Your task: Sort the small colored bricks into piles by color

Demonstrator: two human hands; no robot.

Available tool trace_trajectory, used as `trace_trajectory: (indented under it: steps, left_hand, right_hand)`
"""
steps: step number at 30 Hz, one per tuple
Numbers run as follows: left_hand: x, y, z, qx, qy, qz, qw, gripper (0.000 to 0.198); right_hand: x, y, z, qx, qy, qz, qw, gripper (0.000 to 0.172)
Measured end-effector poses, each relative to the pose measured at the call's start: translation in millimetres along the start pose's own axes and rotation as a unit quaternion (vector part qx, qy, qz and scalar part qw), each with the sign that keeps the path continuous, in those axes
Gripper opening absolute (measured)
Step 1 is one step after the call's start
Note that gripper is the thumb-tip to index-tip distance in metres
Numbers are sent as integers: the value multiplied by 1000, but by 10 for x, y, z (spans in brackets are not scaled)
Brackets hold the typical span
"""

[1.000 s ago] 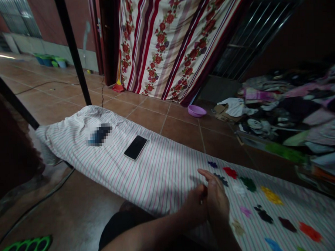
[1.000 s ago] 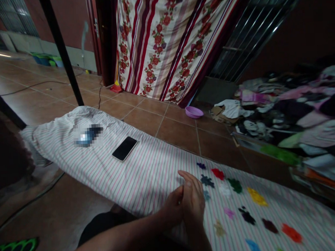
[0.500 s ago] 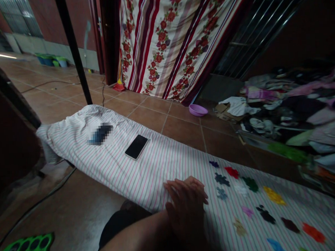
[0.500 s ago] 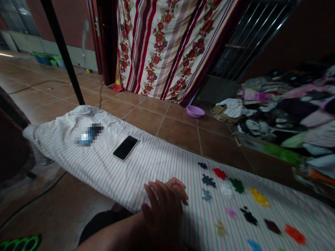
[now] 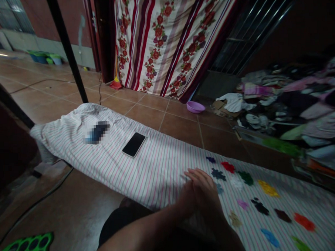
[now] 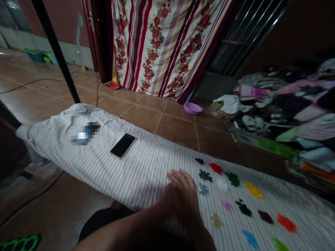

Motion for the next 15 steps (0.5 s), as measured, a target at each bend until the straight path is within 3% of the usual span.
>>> trace_trajectory:
  steps: [3, 7, 15]
  left_hand:
    - [3, -7, 65, 95, 4, 80, 992, 33]
    - [-94, -48, 171, 183, 18, 118, 976, 35]
    - [-137, 116, 285, 354, 96, 138, 920, 27]
  right_hand:
    - [-157, 20, -194, 27, 53, 3, 998, 45]
    - [-483, 55, -381, 12, 133, -31, 991, 46]
    - [-798, 156, -479, -14, 88, -30, 996, 38]
Point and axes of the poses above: each hand's wrist, its own x-axis towards the middle knuckle, its own y-axis out of the palm, z = x × y, the point moved 5 cm from there along x, towards the middle knuckle, and after that the axes turned 5 degrees about -y, right-handed, at the moved point
